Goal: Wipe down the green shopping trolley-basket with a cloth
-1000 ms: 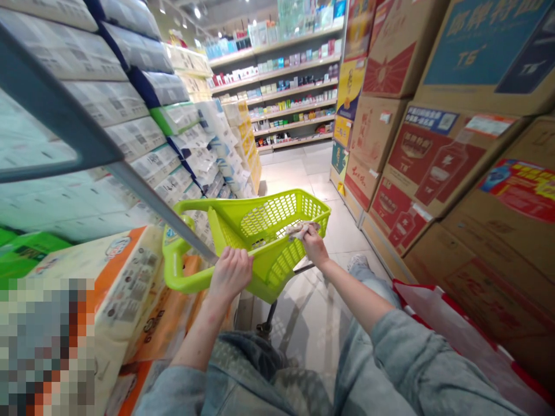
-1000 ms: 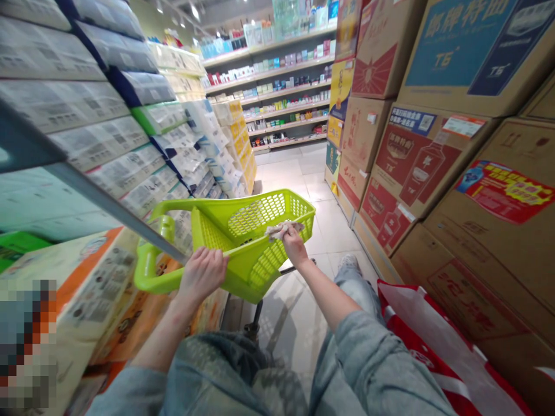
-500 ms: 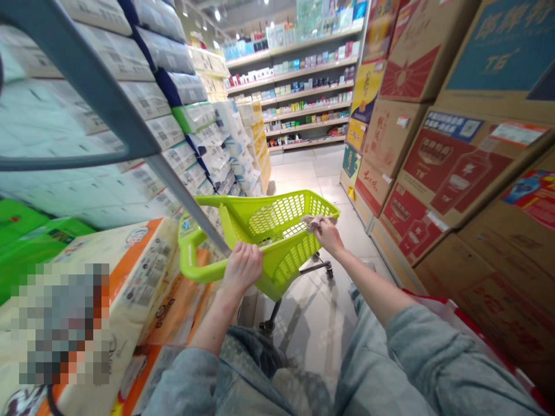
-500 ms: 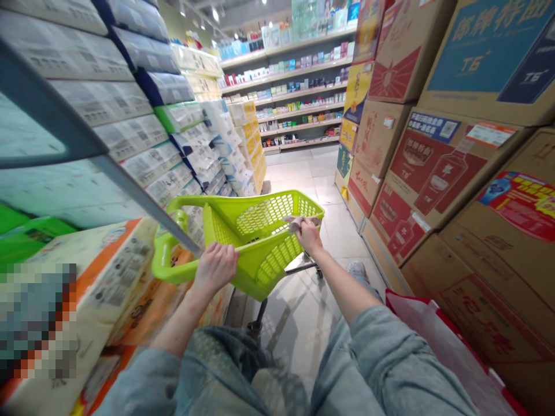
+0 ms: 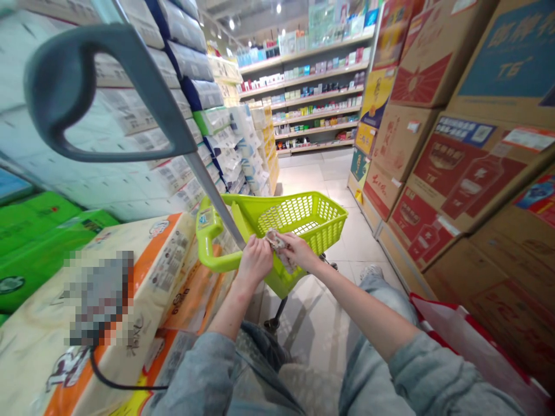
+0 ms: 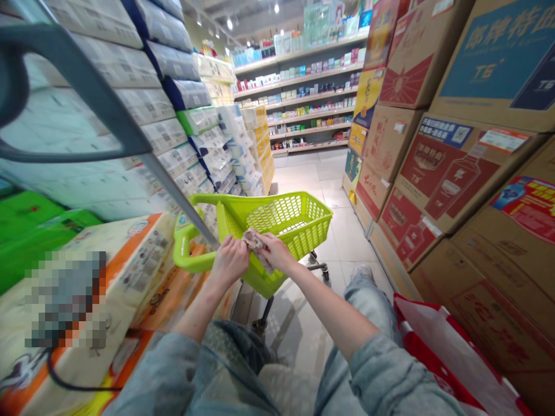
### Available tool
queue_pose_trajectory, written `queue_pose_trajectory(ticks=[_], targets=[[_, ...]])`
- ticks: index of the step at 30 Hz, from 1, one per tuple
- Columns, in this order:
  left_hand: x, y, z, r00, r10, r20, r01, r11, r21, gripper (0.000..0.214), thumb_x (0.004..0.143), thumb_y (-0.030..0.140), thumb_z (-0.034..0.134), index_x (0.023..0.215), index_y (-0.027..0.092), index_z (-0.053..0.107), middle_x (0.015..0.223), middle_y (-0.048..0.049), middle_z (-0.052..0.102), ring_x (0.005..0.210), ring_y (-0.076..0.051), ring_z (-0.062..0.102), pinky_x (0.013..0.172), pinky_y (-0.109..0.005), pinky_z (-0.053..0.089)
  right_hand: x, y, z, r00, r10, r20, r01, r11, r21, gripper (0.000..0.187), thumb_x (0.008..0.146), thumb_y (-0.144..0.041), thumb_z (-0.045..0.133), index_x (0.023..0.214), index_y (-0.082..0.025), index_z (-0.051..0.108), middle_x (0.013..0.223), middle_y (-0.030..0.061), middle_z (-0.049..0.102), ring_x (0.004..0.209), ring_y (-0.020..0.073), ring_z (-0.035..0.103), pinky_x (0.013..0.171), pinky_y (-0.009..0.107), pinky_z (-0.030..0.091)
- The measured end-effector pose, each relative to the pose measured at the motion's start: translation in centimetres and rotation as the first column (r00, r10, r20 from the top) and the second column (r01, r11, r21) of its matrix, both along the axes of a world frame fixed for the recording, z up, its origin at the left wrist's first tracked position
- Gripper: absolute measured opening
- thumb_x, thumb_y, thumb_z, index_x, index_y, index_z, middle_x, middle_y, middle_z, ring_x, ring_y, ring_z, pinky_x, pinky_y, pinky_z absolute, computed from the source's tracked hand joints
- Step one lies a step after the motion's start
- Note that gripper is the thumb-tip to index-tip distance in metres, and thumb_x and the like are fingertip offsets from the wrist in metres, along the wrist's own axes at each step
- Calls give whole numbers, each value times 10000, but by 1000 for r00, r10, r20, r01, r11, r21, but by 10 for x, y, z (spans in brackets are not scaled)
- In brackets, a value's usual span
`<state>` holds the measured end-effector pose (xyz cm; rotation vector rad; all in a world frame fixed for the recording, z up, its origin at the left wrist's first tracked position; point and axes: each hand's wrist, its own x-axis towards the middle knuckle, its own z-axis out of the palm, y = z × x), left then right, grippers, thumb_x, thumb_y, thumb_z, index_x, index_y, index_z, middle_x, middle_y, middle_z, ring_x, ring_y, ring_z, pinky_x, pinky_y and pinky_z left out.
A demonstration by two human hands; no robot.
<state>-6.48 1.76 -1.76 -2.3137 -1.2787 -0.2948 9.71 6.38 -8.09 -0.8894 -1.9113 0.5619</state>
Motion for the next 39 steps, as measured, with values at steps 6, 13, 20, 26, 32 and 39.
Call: queue_pose_trajectory(ticks=[6, 13, 20, 26, 32, 39], targets=[[-18, -17, 6, 987, -130, 90, 115, 981, 156, 317, 871, 152, 417, 1142, 198, 576, 1144, -95, 613, 1136, -229, 521, 1078, -436, 302, 14, 7, 8, 950, -116, 289, 45, 970, 238, 173, 834, -185, 559, 958, -225, 675, 912, 53, 657, 958, 234, 530, 898, 408, 423], [-47, -24, 15, 869, 154, 469, -310, 910, 276, 288, 916, 321, 394, 1067, 131, 549, 995, -161, 634, 988, -250, 590, 855, -383, 435, 16, 16, -7, 937, -84, 339, -5, 968, 252, 283, 916, -197, 435, 1157, -198, 583, 1035, 68, 663, 975, 206, 574, 1020, 453, 358], [-29, -20, 24, 823, 484, 298, -500, 866, -25, 437, 959, 389, 228, 920, 125, 573, 681, -123, 656, 645, -223, 622, 604, -301, 374, 5, 16, -10, 934, -128, 332, 27, 956, 293, 301, 942, -231, 406, 1191, -172, 565, 1005, 93, 646, 963, 220, 562, 917, 413, 446], [-29, -21, 23, 827, 510, 238, -533, 845, 40, 486, 967, 393, 176, 928, 119, 575, 664, -121, 665, 650, -226, 639, 584, -284, 369, -27, -2, 1, 928, -168, 332, 33, 926, 376, 323, 939, -240, 439, 1241, -156, 518, 1050, 113, 623, 983, 219, 557, 884, 396, 462], [-32, -21, 22, 846, 490, 211, -516, 851, 98, 492, 968, 397, 173, 911, 129, 581, 637, -102, 657, 618, -222, 632, 562, -284, 355, -51, -8, 5, 945, -114, 307, -36, 896, 442, 346, 935, -218, 444, 1277, -200, 497, 1082, 90, 619, 998, 194, 554, 897, 358, 445], [-34, -20, 19, 839, 497, 223, -524, 847, 84, 474, 965, 404, 199, 913, 129, 581, 638, -105, 648, 633, -222, 619, 573, -289, 339, 33, 18, -30, 827, -465, 315, 376, 875, 305, 319, 875, -191, 519, 1176, -216, 621, 1069, 99, 625, 1033, 247, 503, 931, 409, 390]])
